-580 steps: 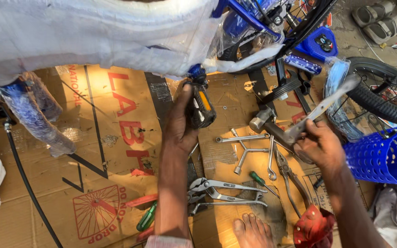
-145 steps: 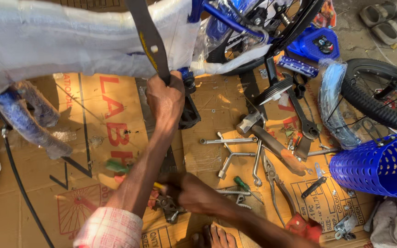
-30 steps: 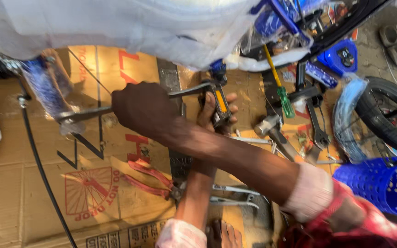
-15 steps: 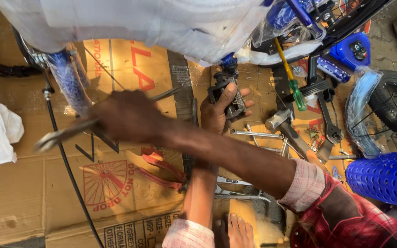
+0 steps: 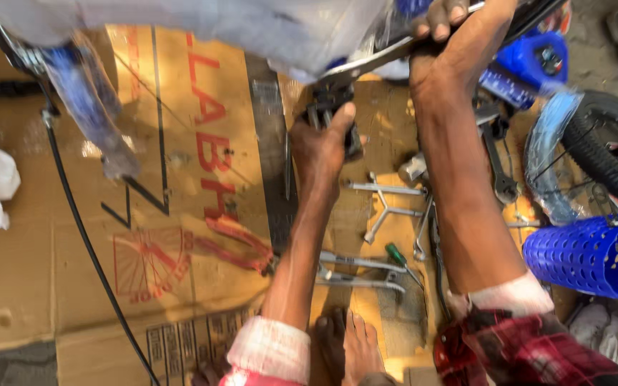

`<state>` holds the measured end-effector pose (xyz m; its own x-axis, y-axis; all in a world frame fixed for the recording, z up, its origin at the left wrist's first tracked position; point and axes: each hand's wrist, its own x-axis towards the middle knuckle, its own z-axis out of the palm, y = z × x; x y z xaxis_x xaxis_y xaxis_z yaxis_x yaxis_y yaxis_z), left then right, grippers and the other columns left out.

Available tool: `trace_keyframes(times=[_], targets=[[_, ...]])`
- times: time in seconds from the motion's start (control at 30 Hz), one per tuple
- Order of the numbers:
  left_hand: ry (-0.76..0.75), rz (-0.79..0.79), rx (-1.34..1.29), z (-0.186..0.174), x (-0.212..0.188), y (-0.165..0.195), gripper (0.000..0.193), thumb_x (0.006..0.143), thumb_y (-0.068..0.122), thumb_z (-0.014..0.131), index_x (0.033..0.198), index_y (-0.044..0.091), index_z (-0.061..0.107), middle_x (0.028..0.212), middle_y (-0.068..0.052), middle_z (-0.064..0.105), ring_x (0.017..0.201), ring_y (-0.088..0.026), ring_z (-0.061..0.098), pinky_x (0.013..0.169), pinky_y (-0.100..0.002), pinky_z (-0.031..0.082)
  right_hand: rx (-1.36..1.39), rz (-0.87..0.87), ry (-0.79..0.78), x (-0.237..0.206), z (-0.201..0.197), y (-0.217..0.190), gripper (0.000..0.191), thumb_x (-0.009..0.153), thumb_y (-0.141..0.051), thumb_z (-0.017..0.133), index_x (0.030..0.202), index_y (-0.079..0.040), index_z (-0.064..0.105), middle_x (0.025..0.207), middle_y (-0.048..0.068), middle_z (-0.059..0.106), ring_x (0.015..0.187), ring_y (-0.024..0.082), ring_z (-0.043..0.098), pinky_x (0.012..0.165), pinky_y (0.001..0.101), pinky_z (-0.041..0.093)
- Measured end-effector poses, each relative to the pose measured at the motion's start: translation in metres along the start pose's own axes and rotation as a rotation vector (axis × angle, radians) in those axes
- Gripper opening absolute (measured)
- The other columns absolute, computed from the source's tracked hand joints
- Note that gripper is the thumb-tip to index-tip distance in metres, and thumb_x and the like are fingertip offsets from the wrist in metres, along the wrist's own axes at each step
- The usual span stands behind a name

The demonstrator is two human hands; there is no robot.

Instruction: The person assembles a new children's bicycle lying on cardboard on the ground. They attach and tighten the training wheel and rear axle hardware using a socket wrench and spanners, fit a pedal, hammer a part into place, and handle the wrapped frame and basket at the end.

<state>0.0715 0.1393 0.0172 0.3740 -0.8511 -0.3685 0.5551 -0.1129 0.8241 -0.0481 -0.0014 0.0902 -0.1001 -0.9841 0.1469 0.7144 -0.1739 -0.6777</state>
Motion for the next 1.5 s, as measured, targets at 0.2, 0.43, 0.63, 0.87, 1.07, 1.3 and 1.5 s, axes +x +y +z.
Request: trace_keyframes(times=[0.2, 0.43, 0.63, 0.87, 1.07, 1.3, 1.5], targets=[[0.012, -0.073, -0.040, 0.002, -0.002, -0.002, 0.035, 0.080, 0.018, 0.077, 0.106, -0.003, 0.067, 0.082, -0.011, 0.071, 0.054, -0.020, 0.071, 0.042, -0.034, 0.061, 0.183, 0.087, 0.113, -0.003, -0.059, 0.020, 0.035, 0.099, -0.038, 0.063, 0.078, -0.011, 0.055, 0.055, -0.001, 0.042, 0.045, 0.013, 0.039, 0.044, 0.0313, 0.032], [0.025, -0.106, 0.176, -0.004, 0.011, 0.002, 0.032, 0.079, 0.019, 0.081, 0.094, -0.007, 0.072, 0.082, -0.016, 0.076, 0.061, -0.019, 0.071, 0.053, -0.034, 0.060, 0.413, 0.323, 0.314, -0.022, -0.073, 0.034, 0.032, 0.108, -0.034, 0.059, 0.085, -0.011, 0.057, 0.060, -0.004, 0.042, 0.052, 0.011, 0.040, 0.058, 0.0294, 0.041], [0.175, -0.105, 0.151, 0.010, 0.013, -0.002, 0.038, 0.077, 0.023, 0.079, 0.096, -0.007, 0.065, 0.081, -0.021, 0.076, 0.056, -0.023, 0.077, 0.046, -0.036, 0.064, 0.023, 0.250, -0.029, -0.003, -0.076, 0.023, 0.041, 0.099, -0.038, 0.069, 0.070, -0.013, 0.055, 0.050, -0.004, 0.038, 0.043, 0.011, 0.034, 0.055, 0.0318, 0.040], [0.099, -0.101, 0.138, 0.007, 0.014, 0.002, 0.038, 0.085, 0.022, 0.078, 0.104, -0.008, 0.065, 0.083, -0.021, 0.076, 0.057, -0.024, 0.077, 0.046, -0.034, 0.063, -0.153, 0.149, -0.085, -0.014, -0.041, 0.013, 0.039, 0.102, -0.024, 0.076, 0.073, -0.013, 0.054, 0.053, -0.004, 0.037, 0.045, 0.010, 0.038, 0.054, 0.0341, 0.045], [-0.114, -0.126, -0.331, -0.006, 0.019, -0.022, 0.030, 0.089, 0.017, 0.073, 0.108, -0.005, 0.069, 0.086, -0.017, 0.075, 0.061, -0.023, 0.074, 0.049, -0.036, 0.064, -0.717, 0.083, -0.161, -0.030, 0.022, 0.019, 0.025, 0.097, -0.016, 0.072, 0.076, -0.008, 0.062, 0.061, 0.002, 0.053, 0.050, 0.014, 0.052, 0.053, 0.0352, 0.051], [-0.285, -0.224, -0.397, -0.014, 0.027, -0.045, 0.036, 0.101, 0.031, 0.063, 0.113, -0.003, 0.070, 0.091, -0.014, 0.072, 0.069, -0.019, 0.071, 0.059, -0.032, 0.059, -1.426, -0.575, -0.625, -0.097, 0.098, 0.096, 0.019, 0.087, -0.022, 0.075, 0.076, -0.010, 0.067, 0.068, 0.009, 0.066, 0.060, 0.027, 0.068, 0.057, 0.0391, 0.054], [-0.427, -0.175, -0.713, -0.020, 0.032, -0.056, 0.047, 0.105, 0.038, 0.062, 0.127, -0.003, 0.057, 0.111, -0.020, 0.071, 0.085, -0.021, 0.072, 0.074, -0.036, 0.063, -1.797, -0.417, -0.857, -0.141, 0.130, 0.147, 0.011, 0.082, -0.028, 0.075, 0.076, -0.019, 0.076, 0.060, 0.009, 0.068, 0.051, 0.031, 0.068, 0.045, 0.0465, 0.049]])
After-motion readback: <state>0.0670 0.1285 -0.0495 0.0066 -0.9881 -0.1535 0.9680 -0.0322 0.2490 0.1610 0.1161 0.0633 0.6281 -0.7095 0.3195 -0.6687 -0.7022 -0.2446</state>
